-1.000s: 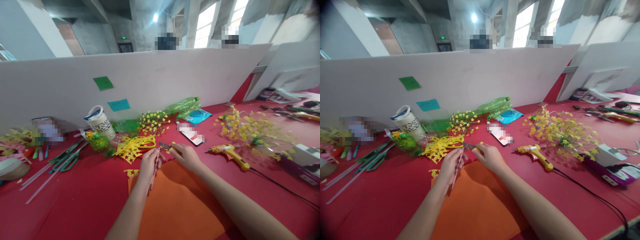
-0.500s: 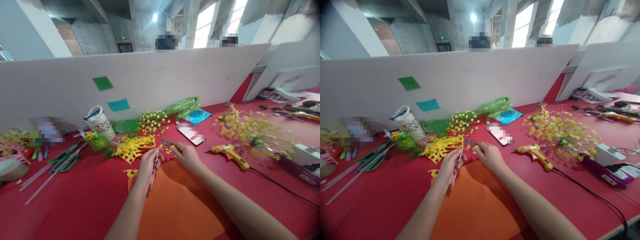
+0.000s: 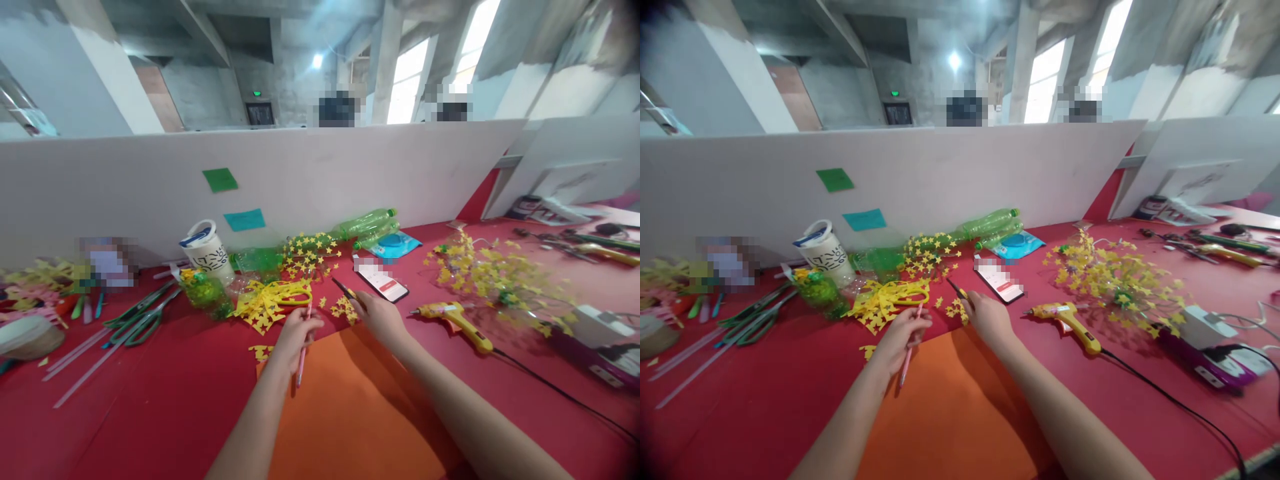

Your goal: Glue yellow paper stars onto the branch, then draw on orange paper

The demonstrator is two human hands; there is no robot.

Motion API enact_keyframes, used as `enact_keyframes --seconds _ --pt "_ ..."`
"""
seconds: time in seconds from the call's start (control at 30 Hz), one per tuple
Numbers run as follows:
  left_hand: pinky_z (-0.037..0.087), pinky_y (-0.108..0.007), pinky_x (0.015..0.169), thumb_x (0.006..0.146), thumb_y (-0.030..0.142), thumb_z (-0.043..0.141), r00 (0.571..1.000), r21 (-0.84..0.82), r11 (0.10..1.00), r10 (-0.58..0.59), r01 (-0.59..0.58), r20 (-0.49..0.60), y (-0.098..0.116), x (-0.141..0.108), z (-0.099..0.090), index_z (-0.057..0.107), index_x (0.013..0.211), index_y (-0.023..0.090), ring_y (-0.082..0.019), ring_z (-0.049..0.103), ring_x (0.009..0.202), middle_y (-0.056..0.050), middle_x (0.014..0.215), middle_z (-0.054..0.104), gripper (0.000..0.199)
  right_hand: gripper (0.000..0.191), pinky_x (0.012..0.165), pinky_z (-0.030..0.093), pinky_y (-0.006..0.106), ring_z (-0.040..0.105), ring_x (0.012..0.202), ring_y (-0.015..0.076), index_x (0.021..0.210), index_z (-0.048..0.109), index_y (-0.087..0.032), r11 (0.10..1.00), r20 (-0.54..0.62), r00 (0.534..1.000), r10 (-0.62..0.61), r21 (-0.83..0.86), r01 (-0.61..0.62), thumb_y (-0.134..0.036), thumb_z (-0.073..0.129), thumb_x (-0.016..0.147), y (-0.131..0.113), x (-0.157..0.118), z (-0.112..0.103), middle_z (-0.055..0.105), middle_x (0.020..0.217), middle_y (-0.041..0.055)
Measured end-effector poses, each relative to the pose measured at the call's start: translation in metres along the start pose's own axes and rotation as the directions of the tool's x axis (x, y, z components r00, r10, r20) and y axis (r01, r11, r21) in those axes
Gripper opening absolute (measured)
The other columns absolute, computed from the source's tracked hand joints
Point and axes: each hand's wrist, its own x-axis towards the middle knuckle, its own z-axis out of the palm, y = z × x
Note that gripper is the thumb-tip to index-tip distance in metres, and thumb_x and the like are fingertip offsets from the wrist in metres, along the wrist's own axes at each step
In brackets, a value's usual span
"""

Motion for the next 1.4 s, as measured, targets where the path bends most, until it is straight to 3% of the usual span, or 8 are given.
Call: enact_keyframes --seconds 0.17,0.57,0.8,0.87,0.97,1.13,1.27,1.4 --pt "0.026 -0.015 0.04 0.064 0.019 0.057 0.998 -0.099 0.993 0.062 -0.062 0.0 0.009 0.002 -0.006 0.056 0.074 0.011 -0.002 0.041 0.045 -0.002 0.07 0.057 0.013 0.023 0.053 0.026 0.023 0.059 0.069 0.0177 0.107 0.048 -0.019 0.991 0.022 0.992 0.125 -0.046 -0.124 -0.031 0.042 0.087 0.015 0.009 -0.014 0.066 0.082 0.0053" --pt "0.014 -0.015 0.035 0.077 0.029 0.056 0.986 -0.047 0.997 0.067 -0.06 0.151 0.032 -0.015 -0.006 0.058 0.09 0.01 0.0 0.031 0.034 -0.001 0.062 0.058 0.023 0.022 0.073 0.036 0.031 0.055 0.094 0.0273 0.099 0.056 -0.008 0.988 -0.056 0.998 -0.021 -0.155 0.012 -0.02 0.054 0.08 0.001 0.051 0.012 0.061 0.097 0.0189" --pt "0.032 -0.017 0.038 0.075 0.018 0.052 0.982 0.114 0.992 0.036 -0.058 0.186 0.033 -0.023 0.002 0.043 0.116 0.011 -0.009 0.052 0.041 0.001 0.056 0.059 0.043 0.032 0.072 0.036 0.024 0.056 0.086 0.0161 0.119 0.051 -0.021 0.937 -0.126 0.93 -0.345 -0.101 0.334 -0.019 0.042 0.088 -0.036 0.013 -0.012 0.062 0.098 0.0068" --pt "0.034 -0.019 0.037 0.074 0.018 0.055 0.975 0.188 0.981 0.01 -0.053 0.224 0.033 -0.031 0.007 0.03 0.128 0.014 -0.012 0.054 0.038 0.003 0.053 0.059 0.059 0.025 0.066 0.034 0.024 0.055 0.076 0.0153 0.106 0.058 -0.021 0.858 -0.096 0.852 -0.514 -0.069 0.509 -0.018 0.047 0.084 -0.047 -0.002 -0.014 0.062 0.087 0.0049" --pt "0.038 -0.021 0.038 0.074 0.022 0.06 0.964 0.261 0.963 -0.006 -0.067 0.266 0.035 -0.048 0.011 0.017 0.135 0.016 -0.014 0.056 0.039 0.002 0.058 0.063 0.074 0.009 0.06 0.031 0.025 0.052 0.066 0.0146 0.083 0.062 -0.018 0.844 -0.113 0.837 -0.536 -0.044 0.535 -0.018 0.053 0.079 -0.057 -0.02 -0.011 0.06 0.074 0.0037" --pt "0.047 -0.025 0.052 0.085 0.047 0.042 0.931 0.619 0.738 0.035 -0.268 0.363 0.039 -0.066 -0.016 0.038 0.125 0.018 -0.018 0.066 0.067 -0.009 0.085 0.068 0.049 0.013 0.058 0.031 0.023 0.054 0.07 0.0151 0.089 0.057 -0.017 0.915 -0.215 0.898 -0.384 0.04 0.401 -0.018 0.044 0.085 -0.051 -0.039 -0.007 0.061 0.081 0.0054" --pt "0.047 -0.032 0.076 0.072 0.03 0.059 0.95 0.762 0.568 0.166 -0.312 0.265 0.024 -0.063 -0.064 0.06 0.093 0.015 -0.024 0.06 0.093 -0.011 0.098 0.063 0.026 0.019 0.06 0.034 0.022 0.057 0.074 0.0159 0.096 0.055 -0.018 0.933 -0.221 0.922 -0.317 0.103 0.345 -0.016 0.04 0.085 -0.041 -0.057 0.008 0.061 0.086 0.006" --pt "0.038 -0.036 0.092 0.067 0.018 0.059 0.927 0.86 0.393 0.312 -0.326 0.209 0.001 -0.06 -0.098 0.062 0.092 0.015 -0.026 0.051 0.104 -0.011 0.105 0.057 0.026 0.023 0.07 0.039 0.024 0.057 0.083 0.0178 0.101 0.057 -0.018 0.913 -0.177 0.913 -0.368 0.118 0.391 -0.014 0.041 0.085 -0.042 -0.073 0.03 0.062 0.093 0.0076"
